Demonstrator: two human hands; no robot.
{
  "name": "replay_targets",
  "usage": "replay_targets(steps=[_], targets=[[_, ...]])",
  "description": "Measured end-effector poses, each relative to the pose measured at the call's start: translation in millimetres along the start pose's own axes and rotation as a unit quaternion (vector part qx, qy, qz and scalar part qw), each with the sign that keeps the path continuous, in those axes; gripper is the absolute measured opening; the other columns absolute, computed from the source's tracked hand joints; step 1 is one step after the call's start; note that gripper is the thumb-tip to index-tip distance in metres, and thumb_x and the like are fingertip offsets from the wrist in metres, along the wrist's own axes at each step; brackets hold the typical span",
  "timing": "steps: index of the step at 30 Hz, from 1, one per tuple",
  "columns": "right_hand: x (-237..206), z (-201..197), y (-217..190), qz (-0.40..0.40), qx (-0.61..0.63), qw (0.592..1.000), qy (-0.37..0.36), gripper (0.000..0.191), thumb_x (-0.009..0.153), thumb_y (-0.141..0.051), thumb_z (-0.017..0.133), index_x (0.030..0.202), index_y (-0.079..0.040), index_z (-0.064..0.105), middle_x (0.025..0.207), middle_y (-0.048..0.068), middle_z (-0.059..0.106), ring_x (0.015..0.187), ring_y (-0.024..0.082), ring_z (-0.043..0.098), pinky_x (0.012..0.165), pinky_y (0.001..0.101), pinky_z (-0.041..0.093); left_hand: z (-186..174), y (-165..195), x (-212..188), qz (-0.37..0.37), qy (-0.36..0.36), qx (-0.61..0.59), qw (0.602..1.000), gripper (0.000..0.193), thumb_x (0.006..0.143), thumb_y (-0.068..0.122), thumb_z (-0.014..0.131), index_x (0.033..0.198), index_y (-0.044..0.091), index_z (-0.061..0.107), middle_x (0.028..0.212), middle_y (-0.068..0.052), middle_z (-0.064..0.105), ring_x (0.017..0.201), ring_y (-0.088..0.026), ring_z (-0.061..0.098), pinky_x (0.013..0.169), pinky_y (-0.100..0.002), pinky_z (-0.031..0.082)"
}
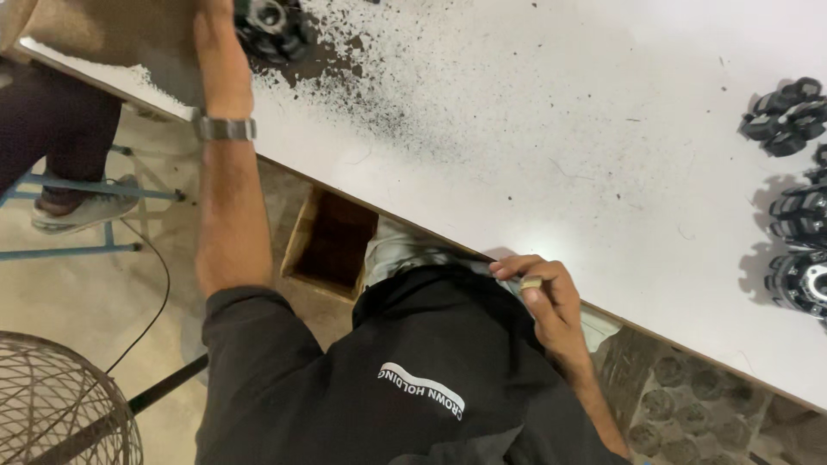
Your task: The person sits at a workbench fitting black clutch shoe pads into the slots of metal clutch hub plates, using a small flat tool to press each pad into place. They work through many hubs one at a time, setting finished assemblies aside and picking up new pads and hubs from the table.
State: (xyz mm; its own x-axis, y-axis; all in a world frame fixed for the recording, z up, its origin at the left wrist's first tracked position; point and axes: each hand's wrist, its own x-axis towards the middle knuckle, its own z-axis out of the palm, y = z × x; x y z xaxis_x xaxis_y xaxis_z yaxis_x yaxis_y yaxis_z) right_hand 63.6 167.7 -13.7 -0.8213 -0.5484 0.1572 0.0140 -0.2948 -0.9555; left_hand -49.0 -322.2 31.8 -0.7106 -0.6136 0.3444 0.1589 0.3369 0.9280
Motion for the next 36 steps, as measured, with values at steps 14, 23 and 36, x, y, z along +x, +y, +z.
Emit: replay_targets(steps=[14,23,36], targets=[[-8,-38,9,-0.113,-0.042,0.974,0.194,0.016,0.111,-0.017,0.059,0.116,-0.004,0.051,0.112,0.017,0.065,0.11,0.026,0.064,0.111,0.046,0.049,129,62,-201,0.229,-0.4,0.192,0.867,0.104,0.088,0.048,0.085,0.164,0.015,0.022,0.162,-0.019,0.036,0.147,-0.04,0.04,0.123,-0.054,0.033],[-43,-61,18,-0.139,-0.043,0.964,0.224,0.012,0.109,-0.009,0.062,0.113,-0.004,0.052,0.118,0.013,0.063,0.118,0.025,0.064,0.114,0.0449,0.05,160,55,-197,0.223,-0.455,0.193,0.84,0.118,0.083,0.048,0.087,0.164,0.007,0.013,0.163,-0.018,0.035,0.151,-0.039,0.037,0.126,-0.058,0.027],[-44,-59,21,-0.135,-0.049,0.943,0.3,0.027,0.104,-0.001,0.064,0.122,-0.005,0.045,0.123,0.012,0.06,0.119,0.023,0.067,0.112,0.0415,0.053,159,104,-148,0.298,-0.503,0.272,0.764,0.116,0.078,0.039,0.09,0.166,0.013,0.019,0.138,-0.019,0.057,0.125,-0.038,0.057,0.105,-0.049,0.051]])
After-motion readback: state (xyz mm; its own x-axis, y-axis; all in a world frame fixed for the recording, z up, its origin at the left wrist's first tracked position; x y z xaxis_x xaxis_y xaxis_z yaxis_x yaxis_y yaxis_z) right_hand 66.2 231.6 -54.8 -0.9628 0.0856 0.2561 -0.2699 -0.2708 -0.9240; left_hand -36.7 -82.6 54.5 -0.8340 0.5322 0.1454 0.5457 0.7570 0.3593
